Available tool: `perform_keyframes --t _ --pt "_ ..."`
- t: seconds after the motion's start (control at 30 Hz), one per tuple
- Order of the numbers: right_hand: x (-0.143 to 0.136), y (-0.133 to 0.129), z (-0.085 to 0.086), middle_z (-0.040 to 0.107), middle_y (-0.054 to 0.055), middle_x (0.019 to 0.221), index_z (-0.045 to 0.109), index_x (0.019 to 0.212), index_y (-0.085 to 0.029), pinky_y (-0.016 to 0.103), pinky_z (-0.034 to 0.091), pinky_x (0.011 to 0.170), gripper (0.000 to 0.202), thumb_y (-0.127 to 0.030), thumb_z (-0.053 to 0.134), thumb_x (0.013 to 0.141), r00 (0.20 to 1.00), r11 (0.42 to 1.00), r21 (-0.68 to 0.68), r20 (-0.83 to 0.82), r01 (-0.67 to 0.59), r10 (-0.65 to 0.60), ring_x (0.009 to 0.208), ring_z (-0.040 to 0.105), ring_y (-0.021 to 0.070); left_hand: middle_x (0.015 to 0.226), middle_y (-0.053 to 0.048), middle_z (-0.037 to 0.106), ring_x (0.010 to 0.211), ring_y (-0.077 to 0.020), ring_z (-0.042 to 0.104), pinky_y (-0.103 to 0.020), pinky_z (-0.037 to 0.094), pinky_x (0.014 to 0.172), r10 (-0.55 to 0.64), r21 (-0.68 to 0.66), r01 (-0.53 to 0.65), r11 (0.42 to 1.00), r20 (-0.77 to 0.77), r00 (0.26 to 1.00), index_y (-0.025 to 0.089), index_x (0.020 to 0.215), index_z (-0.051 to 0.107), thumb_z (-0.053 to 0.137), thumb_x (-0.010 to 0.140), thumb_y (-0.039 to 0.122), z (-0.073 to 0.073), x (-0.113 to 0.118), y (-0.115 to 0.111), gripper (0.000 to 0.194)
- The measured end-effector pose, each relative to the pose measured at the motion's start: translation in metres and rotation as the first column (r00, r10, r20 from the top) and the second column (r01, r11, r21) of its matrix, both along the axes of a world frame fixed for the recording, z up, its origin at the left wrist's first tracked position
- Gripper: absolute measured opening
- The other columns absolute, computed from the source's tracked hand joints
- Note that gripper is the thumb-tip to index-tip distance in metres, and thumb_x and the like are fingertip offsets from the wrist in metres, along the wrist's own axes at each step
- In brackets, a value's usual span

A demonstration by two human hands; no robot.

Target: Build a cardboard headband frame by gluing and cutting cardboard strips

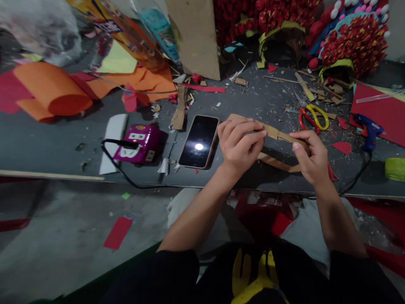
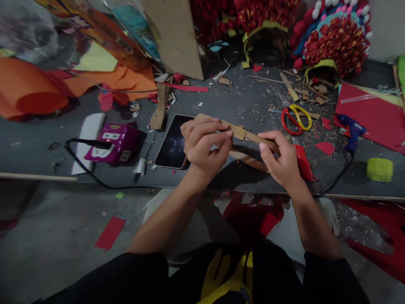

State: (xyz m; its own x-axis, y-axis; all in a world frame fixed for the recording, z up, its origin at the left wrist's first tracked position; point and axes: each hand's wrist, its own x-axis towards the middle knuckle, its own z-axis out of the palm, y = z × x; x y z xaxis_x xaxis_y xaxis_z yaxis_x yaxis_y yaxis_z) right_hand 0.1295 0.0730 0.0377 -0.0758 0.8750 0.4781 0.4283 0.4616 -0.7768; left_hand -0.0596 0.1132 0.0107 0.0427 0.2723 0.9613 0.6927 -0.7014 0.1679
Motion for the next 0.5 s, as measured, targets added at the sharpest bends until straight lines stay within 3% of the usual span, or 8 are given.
perform_keyframes --t 0.5 --pt "-0.0005 -0.0005 0.0005 0.073 0.001 0.093 0.066 0.099 -0.024 0.031 0.053 0.073 0.015 -0.03 0.056 0.09 1.0 0.999 -0.042 0.013 0.022 -0.022 0.083 0.068 0.016 0.086 0.004 0.074 0.086 -0.015 0.069 -0.034 0.045 0.08 -0.01 -0.001 0.01 1.0 0.008 1.0 0.026 0.086 0.062 0.067 0.082 0.012 -0.0005 0.0003 -0.001 0.016"
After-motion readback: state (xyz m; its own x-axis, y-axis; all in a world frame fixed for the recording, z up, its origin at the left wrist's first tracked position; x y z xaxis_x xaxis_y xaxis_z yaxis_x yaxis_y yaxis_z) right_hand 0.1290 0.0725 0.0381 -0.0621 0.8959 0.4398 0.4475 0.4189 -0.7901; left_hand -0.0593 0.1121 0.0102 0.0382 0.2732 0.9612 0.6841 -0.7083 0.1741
